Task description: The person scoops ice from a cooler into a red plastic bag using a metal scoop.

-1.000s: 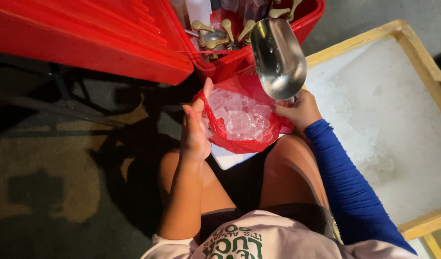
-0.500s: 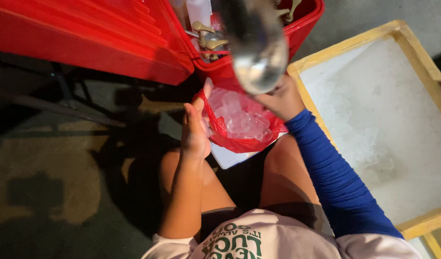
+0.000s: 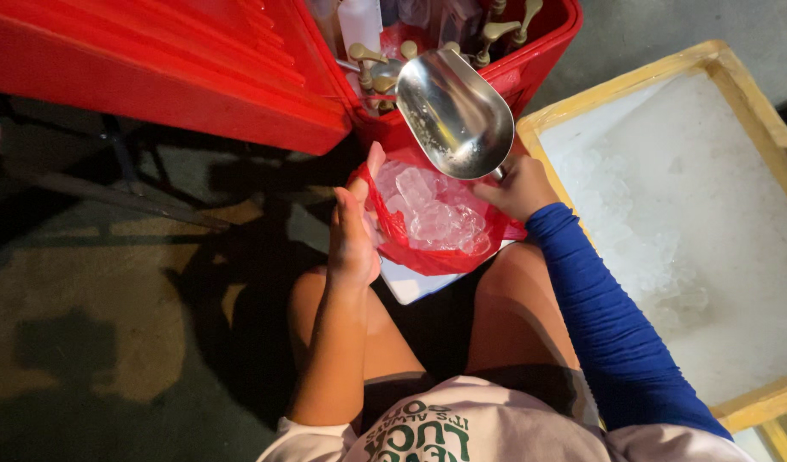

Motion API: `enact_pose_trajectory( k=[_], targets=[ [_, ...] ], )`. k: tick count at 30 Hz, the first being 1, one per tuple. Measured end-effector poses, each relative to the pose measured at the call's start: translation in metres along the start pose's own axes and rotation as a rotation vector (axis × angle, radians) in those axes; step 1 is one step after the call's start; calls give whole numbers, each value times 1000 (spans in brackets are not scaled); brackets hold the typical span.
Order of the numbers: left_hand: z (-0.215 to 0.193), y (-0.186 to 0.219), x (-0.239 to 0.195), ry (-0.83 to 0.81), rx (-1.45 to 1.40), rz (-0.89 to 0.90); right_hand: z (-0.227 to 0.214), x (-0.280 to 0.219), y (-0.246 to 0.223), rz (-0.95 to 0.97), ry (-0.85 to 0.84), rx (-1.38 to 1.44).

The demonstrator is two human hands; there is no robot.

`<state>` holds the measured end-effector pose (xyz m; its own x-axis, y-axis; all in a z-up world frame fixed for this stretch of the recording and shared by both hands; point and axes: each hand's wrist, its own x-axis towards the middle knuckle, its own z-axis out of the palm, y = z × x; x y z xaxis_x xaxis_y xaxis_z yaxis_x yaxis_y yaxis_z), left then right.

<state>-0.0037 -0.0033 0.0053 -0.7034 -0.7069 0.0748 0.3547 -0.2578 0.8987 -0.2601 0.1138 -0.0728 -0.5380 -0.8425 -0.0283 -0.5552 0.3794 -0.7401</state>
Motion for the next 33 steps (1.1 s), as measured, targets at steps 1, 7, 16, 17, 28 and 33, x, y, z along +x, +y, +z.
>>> enact_pose_trajectory(
  k=[1, 7, 16, 17, 28, 33],
  targets=[
    [0, -1, -1, -7, -5, 3, 0, -2, -1, -33, 31, 1],
    [-11, -14, -5, -14, -26, 0, -20, -11, -34, -78, 33, 345],
    [-38, -55, -3, 142, -142, -127, 2, -7, -89, -102, -289, 676],
    [-37, -51, -3, 131, -117, -129, 2, -5, -85, -177, -242, 672],
    [-10, -16, -1, -2, 47, 28, -4, -62, 51, 144, 93, 146],
    [-21, -13, -5, 119, 52, -166, -18, -64, 42, 423, 193, 414]
  ],
)
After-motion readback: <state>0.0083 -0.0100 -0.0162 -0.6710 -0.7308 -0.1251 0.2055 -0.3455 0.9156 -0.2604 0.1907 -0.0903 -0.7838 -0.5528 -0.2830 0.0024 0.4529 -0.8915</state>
